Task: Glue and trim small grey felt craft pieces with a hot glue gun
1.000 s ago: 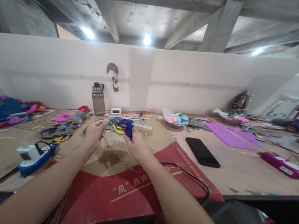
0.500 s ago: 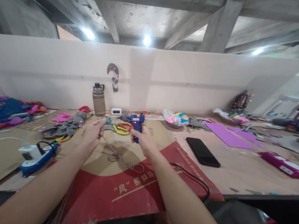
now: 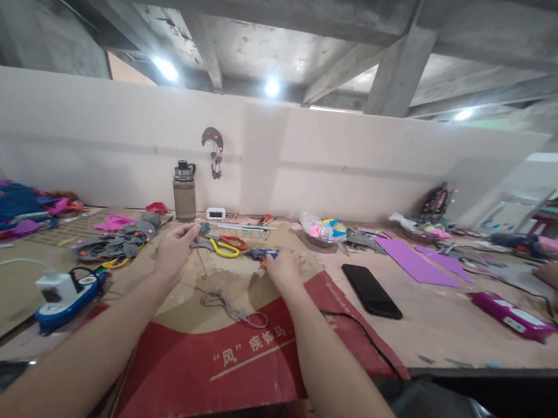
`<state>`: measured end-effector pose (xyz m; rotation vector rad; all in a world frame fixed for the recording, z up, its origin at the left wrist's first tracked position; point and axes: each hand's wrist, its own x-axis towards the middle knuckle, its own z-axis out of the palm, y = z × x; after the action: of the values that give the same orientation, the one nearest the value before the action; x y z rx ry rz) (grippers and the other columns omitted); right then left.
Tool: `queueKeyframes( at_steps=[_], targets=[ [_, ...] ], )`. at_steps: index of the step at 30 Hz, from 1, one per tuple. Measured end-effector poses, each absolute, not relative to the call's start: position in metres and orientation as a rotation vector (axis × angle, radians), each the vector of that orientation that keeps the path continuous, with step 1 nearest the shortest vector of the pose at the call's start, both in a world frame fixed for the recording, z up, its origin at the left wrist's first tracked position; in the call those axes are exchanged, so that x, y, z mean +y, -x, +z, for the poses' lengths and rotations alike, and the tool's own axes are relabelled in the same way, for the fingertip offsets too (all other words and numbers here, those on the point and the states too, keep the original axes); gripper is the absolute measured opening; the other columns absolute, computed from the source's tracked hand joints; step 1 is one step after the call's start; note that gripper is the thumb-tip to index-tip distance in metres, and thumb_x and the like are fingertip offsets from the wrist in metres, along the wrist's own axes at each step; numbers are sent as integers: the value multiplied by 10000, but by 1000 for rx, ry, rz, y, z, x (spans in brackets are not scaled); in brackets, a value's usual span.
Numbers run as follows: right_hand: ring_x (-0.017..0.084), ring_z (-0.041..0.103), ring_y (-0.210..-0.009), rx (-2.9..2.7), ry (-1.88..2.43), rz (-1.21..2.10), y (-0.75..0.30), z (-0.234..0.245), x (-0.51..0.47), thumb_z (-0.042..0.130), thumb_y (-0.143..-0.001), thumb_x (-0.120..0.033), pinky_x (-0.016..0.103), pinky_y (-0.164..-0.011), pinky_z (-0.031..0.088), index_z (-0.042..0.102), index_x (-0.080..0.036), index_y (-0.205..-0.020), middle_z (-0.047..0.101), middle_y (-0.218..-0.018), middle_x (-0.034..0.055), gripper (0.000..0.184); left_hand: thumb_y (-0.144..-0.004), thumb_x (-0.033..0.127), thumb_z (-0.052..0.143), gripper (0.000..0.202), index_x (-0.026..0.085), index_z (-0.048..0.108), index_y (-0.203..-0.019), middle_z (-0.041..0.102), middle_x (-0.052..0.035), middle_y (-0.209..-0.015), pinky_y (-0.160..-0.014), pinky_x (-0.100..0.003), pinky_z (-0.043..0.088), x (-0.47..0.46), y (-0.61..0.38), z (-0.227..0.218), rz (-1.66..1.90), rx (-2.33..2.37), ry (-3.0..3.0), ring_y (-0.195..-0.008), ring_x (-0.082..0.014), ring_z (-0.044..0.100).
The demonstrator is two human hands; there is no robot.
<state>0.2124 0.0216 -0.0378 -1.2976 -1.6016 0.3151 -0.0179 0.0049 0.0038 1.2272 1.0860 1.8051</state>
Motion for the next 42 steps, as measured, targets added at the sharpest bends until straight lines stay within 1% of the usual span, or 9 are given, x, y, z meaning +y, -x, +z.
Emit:
queueKeyframes(
  at_steps=[3,8,10,13,16,20,24,32,42],
  targets=[
    [191,518,-682,-1402,1365,331,-194,-26,8,530,-698,-317,329,-645,412,439,-208,-673,525,-658,36,144,-709,357,619,208,192,702,-804,674,-30,-794,-650,-242,396,0,17,6,1906,1174,-1452,-744,-157,570],
    [156,552,-897,-1481,915,752,-133,-9,-7,551,-719,-357,323,-825,432,424,-202,-963,565,-966,55,316,-727,310,611,138,239,716,-780,676,-41,-868,-870,-312,360,-11,17,11,1987,1340,-1810,-927,-210,540],
    [147,571,-873,-1430,852,949,-109,-5,-6,612,-675,-335,319,-800,452,382,-216,-993,560,-1006,56,410,-722,297,616,124,248,716,-778,670,-44,-865,-886,-319,357,-15,17,13,1994,1318,-1841,-936,-213,536],
    [113,568,-657,-1279,806,1185,-87,-1,-3,620,-648,-283,296,-659,483,328,-233,-980,569,-863,-2,444,-715,279,616,117,247,715,-769,672,-43,-843,-833,-307,388,-16,17,15,1984,1320,-1773,-911,-212,553],
    [93,490,-556,-1246,827,1109,-83,-1,-4,574,-676,-284,234,-530,439,374,-227,-923,512,-718,-49,323,-727,286,597,136,234,713,-775,685,-33,-809,-744,-281,414,-15,16,14,1928,1364,-1690,-844,-200,581],
    [96,466,-623,-1392,889,811,-93,-1,-11,513,-725,-281,220,-584,408,497,-181,-795,506,-704,-26,123,-727,331,597,179,199,707,-775,692,-35,-812,-672,-261,440,-12,13,10,1843,1318,-1620,-770,-179,596],
    [108,476,-657,-1378,883,703,-101,0,-13,515,-729,-291,231,-637,404,536,-163,-761,532,-699,-16,133,-673,408,645,278,162,694,-791,677,-55,-769,-530,-245,463,-8,8,5,1730,1134,-1402,-658,-161,596],
    [104,442,-603,-1404,947,716,-107,-3,-9,510,-735,-350,229,-606,371,556,-163,-691,512,-628,-30,198,-630,412,696,311,128,663,-754,666,-67,-748,-570,-263,508,-4,5,1,1651,931,-1240,-667,-154,616],
    [106,436,-572,-1425,1069,681,-114,-4,-2,492,-726,-350,227,-562,340,533,-175,-646,510,-600,-39,197,-676,391,653,306,132,682,-836,661,-81,-800,-488,-210,454,-1,5,-2,1619,1037,-1361,-705,-160,604]
  ],
)
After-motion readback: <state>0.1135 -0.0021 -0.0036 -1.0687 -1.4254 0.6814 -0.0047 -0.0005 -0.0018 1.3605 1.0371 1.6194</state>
